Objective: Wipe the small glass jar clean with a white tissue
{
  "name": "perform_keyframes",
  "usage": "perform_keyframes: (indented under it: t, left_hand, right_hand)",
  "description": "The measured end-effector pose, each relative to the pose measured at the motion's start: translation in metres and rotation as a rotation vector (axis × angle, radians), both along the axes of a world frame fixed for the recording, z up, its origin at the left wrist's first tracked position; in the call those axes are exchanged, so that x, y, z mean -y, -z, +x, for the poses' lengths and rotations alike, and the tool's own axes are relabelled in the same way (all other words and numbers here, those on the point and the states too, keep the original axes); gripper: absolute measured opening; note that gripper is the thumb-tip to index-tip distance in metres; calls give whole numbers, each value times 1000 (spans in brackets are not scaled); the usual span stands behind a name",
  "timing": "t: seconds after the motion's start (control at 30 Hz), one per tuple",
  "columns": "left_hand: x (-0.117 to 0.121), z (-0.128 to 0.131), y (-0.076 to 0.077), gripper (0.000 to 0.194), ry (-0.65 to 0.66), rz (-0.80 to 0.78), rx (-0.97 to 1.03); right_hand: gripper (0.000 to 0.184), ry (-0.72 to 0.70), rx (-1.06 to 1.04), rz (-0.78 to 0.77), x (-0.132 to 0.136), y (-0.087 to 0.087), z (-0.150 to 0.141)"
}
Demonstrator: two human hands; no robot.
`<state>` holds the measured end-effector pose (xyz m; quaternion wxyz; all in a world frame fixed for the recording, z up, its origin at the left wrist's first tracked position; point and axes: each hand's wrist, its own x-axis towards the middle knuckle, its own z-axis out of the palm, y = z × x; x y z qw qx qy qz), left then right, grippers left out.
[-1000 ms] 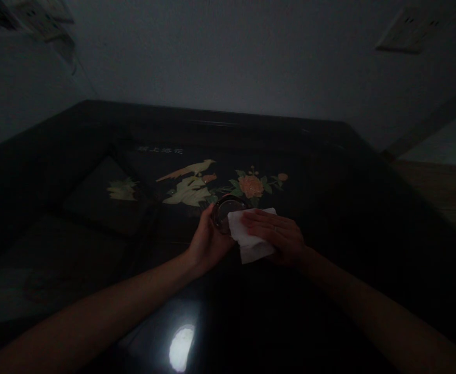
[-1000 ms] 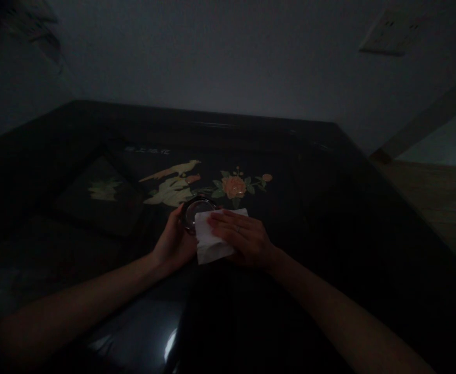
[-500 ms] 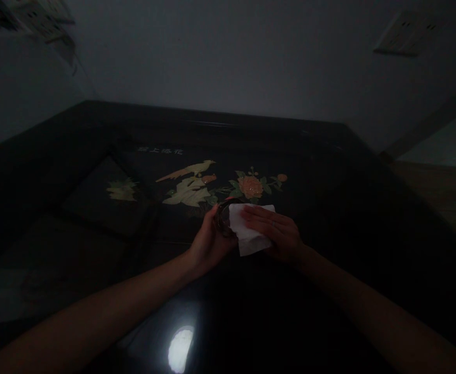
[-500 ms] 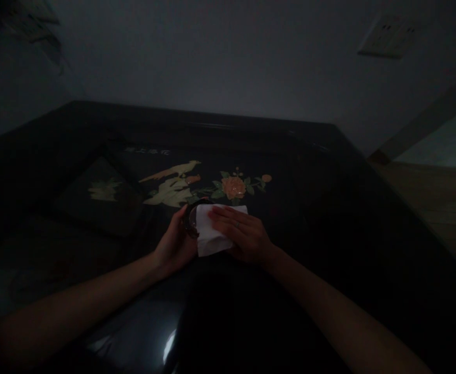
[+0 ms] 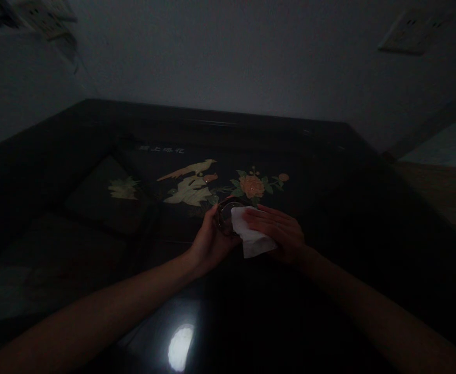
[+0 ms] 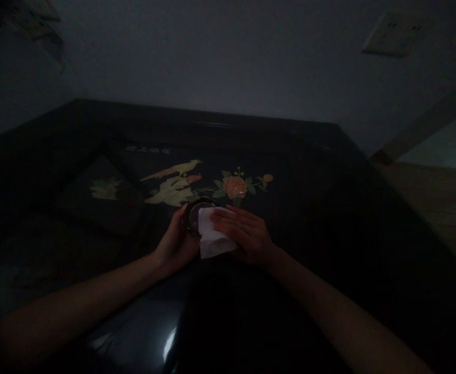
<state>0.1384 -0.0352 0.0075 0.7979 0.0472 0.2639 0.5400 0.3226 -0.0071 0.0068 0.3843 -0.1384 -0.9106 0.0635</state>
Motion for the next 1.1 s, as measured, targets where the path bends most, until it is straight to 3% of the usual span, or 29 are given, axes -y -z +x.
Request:
perform_keyframes:
  t: [0.43,0.67,0.93,1.1]
  left_hand:
    - [2,6,-4,34,84,8,-75]
    - [5,4,-10,46,104,27,-79]
    - [2,3,-7,39,101,4,-127]
    - [0,3,-5,32,50,5,-84]
  right_hand:
    - [44,36,72,-56,2,-1,-6]
    - [48,-3,192,68,9,-6,-14]
    - [35,-110,52,93,9,-5,-8]
    - [33,-55,-13,63,3,-1,-3]
